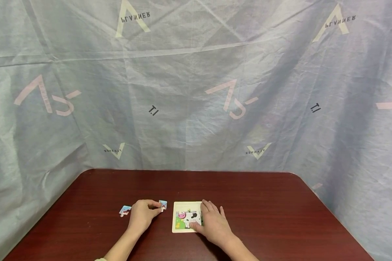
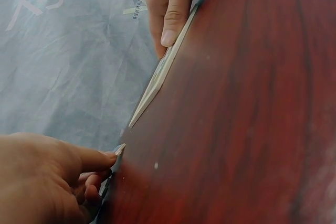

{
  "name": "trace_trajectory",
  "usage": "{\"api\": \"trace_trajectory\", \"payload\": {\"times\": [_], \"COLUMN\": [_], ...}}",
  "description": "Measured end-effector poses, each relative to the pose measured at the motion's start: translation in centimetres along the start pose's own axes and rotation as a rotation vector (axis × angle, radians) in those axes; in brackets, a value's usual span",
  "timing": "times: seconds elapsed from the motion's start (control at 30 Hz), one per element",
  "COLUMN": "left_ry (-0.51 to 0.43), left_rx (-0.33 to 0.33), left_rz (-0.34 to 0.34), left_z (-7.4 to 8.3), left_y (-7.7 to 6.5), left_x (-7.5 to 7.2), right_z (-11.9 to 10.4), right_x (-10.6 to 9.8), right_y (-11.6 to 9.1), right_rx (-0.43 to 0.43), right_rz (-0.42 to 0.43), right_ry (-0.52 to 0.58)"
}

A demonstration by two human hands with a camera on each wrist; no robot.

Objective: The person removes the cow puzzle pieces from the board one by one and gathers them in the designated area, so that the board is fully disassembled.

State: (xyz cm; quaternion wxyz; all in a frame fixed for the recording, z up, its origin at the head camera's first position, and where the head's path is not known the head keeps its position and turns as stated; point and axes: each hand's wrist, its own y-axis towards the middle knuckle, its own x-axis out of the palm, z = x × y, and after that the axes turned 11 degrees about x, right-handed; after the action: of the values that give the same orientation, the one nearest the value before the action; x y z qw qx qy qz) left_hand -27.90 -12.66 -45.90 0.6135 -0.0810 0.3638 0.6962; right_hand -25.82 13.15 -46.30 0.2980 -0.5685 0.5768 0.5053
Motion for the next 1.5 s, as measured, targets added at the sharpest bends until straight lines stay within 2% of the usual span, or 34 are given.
{"api": "trace_trajectory", "payload": {"times": [0.2,0.4,0.53,0.73,0.87,1.1,1.33,1.5], "left_ry": [-0.004,-0.070,-0.118,-0.212,-0.242,-0.223,-0.137,-0.107], "left_rx": [-0.004,0.002,0.015,0.015,0.037,0.076,0.129,0.129], "left_rz": [-0.006,0.000,-0.040,-0.145,-0.166,-0.202,-0.212,-0.221], "left_z": [0.2,0.7,1.2,1.7,1.9,2.1,2.4,2.4], "left_y": [0.0,0.0,-0.2,-0.5,-0.6,-0.8,-0.7,-0.7], "left_x": [-0.1,0.1,0.6,1.5,1.9,2.4,2.6,2.6], "right_z": [-0.1,0.0,0.1,0.2,0.2,0.1,0.1,0.1], "right_x": [0.0,-0.1,-0.2,-0.5,-0.5,-0.5,-0.5,-0.5], "right_y": [0.0,-0.1,-0.2,-0.2,-0.2,-0.1,-0.1,-0.1], "right_rx": [-0.001,0.004,-0.018,-0.055,-0.051,-0.052,-0.054,-0.053], "right_rz": [-0.001,-0.021,-0.025,-0.058,-0.065,-0.064,-0.063,-0.066], "right_ry": [-0.001,0.028,0.049,0.042,0.044,0.043,0.042,0.044]}}
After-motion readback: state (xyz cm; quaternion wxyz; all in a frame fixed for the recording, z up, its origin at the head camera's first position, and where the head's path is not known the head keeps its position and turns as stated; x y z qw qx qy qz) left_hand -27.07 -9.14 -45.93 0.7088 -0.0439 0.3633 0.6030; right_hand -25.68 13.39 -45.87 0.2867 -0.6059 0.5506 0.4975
